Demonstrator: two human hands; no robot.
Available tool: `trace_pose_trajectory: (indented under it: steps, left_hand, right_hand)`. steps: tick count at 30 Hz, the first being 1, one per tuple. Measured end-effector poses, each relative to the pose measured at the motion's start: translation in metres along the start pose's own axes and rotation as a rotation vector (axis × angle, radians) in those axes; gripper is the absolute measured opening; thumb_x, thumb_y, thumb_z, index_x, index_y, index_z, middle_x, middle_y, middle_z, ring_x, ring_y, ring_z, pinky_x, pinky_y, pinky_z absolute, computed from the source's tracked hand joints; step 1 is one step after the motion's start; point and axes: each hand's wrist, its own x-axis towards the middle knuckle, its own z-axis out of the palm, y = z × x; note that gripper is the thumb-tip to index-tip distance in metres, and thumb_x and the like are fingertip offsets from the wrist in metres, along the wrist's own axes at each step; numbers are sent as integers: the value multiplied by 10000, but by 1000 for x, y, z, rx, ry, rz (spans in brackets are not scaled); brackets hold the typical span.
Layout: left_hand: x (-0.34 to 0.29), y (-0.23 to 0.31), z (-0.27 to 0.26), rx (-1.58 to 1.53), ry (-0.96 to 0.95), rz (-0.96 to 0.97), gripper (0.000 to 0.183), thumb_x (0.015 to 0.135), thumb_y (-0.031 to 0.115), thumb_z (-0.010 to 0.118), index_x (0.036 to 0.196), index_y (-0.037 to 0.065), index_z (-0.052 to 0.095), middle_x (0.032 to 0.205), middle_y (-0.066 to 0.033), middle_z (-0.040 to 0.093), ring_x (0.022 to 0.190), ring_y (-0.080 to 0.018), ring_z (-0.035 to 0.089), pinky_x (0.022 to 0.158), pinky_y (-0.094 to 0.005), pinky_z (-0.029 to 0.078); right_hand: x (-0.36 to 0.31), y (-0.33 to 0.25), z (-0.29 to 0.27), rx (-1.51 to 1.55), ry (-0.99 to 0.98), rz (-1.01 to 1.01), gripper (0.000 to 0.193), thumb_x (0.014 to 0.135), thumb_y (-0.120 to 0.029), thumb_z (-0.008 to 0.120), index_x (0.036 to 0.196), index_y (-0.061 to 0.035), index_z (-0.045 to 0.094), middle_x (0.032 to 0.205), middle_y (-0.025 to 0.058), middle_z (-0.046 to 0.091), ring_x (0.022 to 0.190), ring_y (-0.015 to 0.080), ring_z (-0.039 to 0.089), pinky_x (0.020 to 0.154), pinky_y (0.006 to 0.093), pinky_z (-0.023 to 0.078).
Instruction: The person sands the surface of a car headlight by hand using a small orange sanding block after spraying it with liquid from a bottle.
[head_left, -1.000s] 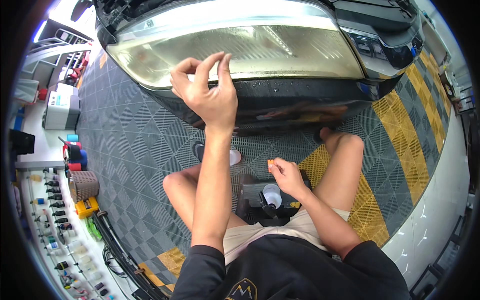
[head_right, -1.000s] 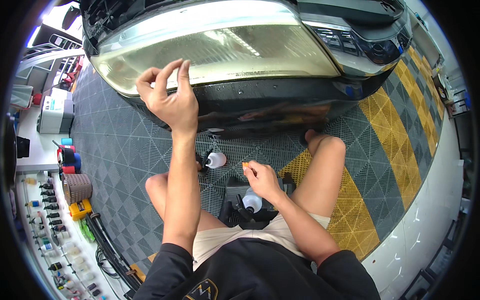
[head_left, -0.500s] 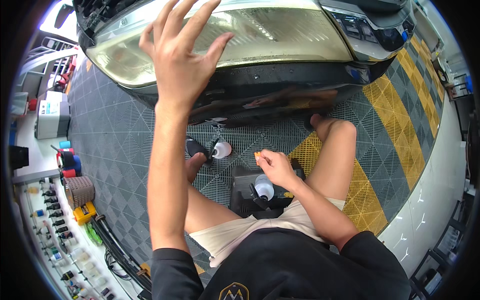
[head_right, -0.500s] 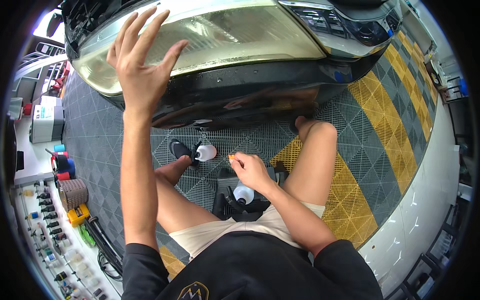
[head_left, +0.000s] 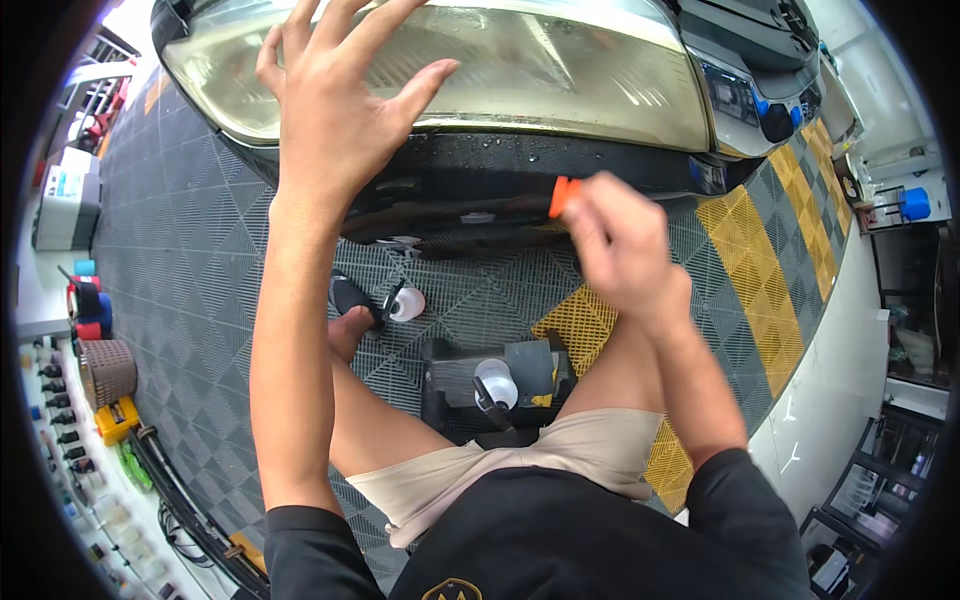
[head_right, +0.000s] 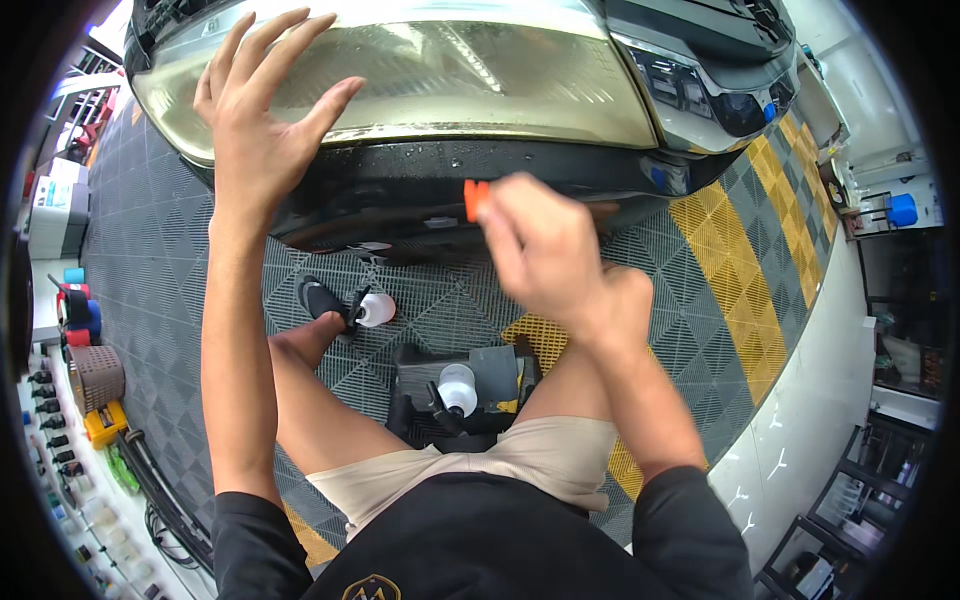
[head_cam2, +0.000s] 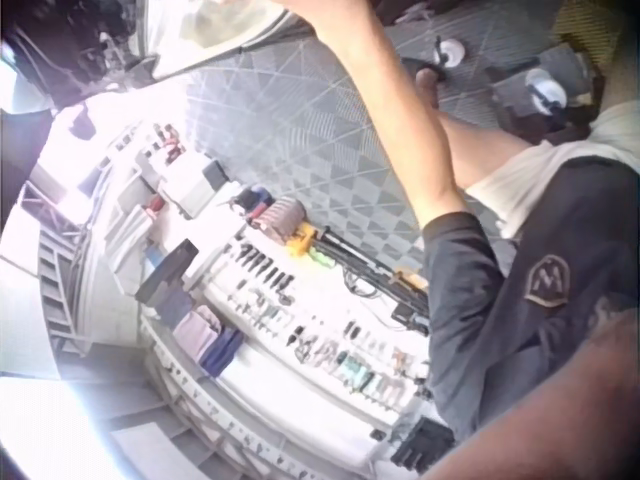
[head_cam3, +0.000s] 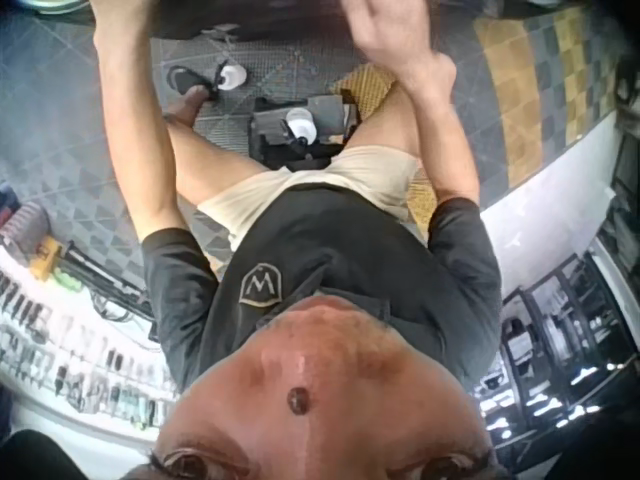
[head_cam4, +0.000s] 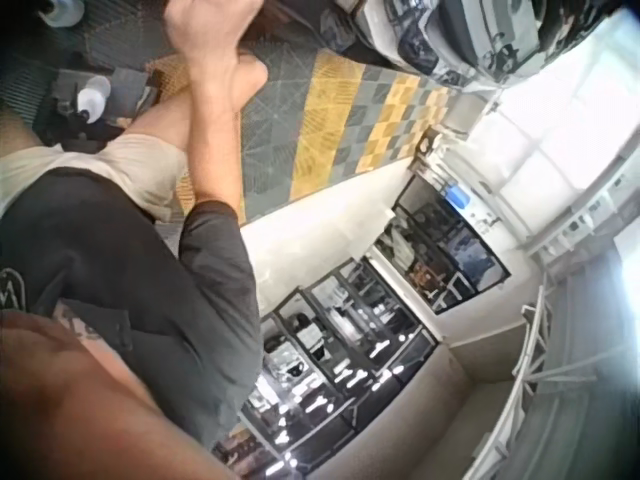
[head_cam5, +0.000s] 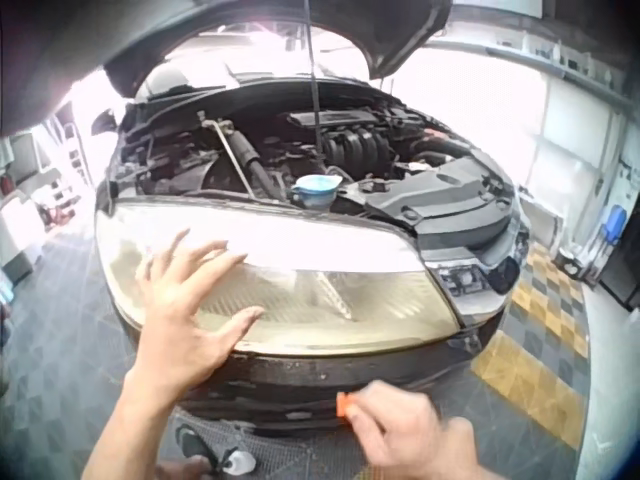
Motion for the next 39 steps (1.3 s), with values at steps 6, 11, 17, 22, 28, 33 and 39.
trace_pose_trajectory:
  steps: [6,11,17,22,28,33,39]
  left_hand:
    - [2,18,-14,1,-104,-167,714,732,293,927,1388,166,676,1448,-150,579,1488,-396,389,1226,-598,220]
    - [-7,-3,-10,-26,-34,-128,800,740,308,932,1461,169,615,1508,-155,533,1474,-399,414,1216,-602,242]
    - [6,-10,-17,-193,-29,-156,784,758,303,925,1444,98,607,1487,-200,539,1427,-432,463,1195,-564,304]
    - [1,-12,-14,-189,-68,-192,716,795,304,908,1401,51,622,1423,-251,583,1382,-430,507,1194,-572,322]
    - [-6,-13,-8,-65,15,-126,720,814,319,888,1419,54,603,1411,-246,588,1380,-435,506,1216,-594,295]
    - [-4,-11,-10,-175,-39,-191,727,820,315,884,1434,63,586,1423,-236,575,1400,-425,486,1219,-602,282]
    - [-3,-12,-11,-164,-37,-194,720,824,315,880,1433,69,586,1429,-224,572,1403,-415,481,1216,-599,285]
  right_hand:
    - [119,-11,-45,-380,-29,-444,144,1014,-164,639,949,-40,606,813,166,606,751,395,646,652,469,504]
    - [159,-32,-44,-574,-186,-574,158,995,-212,697,910,-95,634,753,108,599,647,335,633,558,429,490]
    - [170,-30,-39,-797,-412,-741,118,960,-135,712,1021,-73,632,788,106,602,635,318,638,583,422,494]
    - [177,-19,-38,-776,-442,-900,157,922,-121,734,1036,-95,630,821,57,628,627,270,656,562,392,507]
    - [177,-21,-40,-798,-455,-895,168,928,-117,731,1050,-85,619,833,74,628,659,281,668,578,397,511]
    - [186,-18,-46,-704,-523,-895,160,934,-102,726,1035,-69,606,836,92,623,675,306,665,591,419,507]
    - [181,-16,-44,-692,-505,-871,139,945,-76,710,1026,-62,599,818,105,604,664,325,645,599,434,502]
